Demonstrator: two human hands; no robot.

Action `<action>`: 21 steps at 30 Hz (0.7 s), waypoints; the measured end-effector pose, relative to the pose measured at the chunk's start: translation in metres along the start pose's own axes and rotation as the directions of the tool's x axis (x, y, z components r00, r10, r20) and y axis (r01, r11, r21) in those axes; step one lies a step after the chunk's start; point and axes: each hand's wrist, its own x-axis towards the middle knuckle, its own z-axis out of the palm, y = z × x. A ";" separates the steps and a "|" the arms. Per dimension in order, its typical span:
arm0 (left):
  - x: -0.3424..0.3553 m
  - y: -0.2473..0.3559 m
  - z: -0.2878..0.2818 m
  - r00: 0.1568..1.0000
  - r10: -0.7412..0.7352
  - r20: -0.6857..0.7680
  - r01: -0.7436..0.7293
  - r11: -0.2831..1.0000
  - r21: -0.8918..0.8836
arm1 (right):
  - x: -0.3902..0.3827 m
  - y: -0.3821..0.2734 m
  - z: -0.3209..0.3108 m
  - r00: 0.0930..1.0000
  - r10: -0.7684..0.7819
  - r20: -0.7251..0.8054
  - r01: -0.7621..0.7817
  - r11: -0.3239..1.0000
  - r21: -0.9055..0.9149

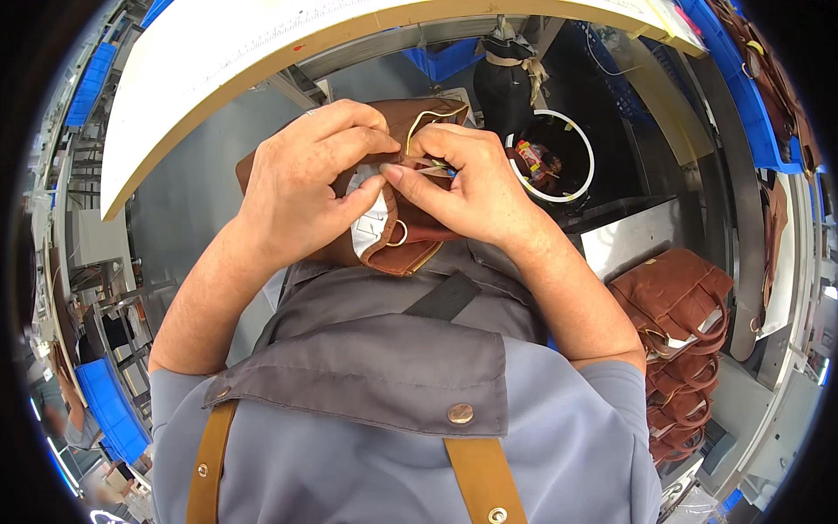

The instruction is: Sewing and trimming components for a brown fabric bag using a sewing machine and thread nippers.

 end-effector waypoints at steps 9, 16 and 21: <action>0.002 -0.006 0.005 0.990 0.142 -0.005 -0.140 0.980 0.142 | -0.004 0.002 -0.003 1.000 -0.013 0.004 0.013 0.997 0.078; 0.001 -0.004 0.009 0.997 0.055 -0.048 -0.054 0.998 0.015 | -0.004 0.003 -0.003 0.998 -0.057 -0.001 0.056 0.985 0.163; 0.001 -0.007 0.012 0.998 0.044 -0.037 -0.043 0.999 0.027 | -0.007 0.008 0.003 0.999 0.042 -0.028 -0.037 0.986 0.163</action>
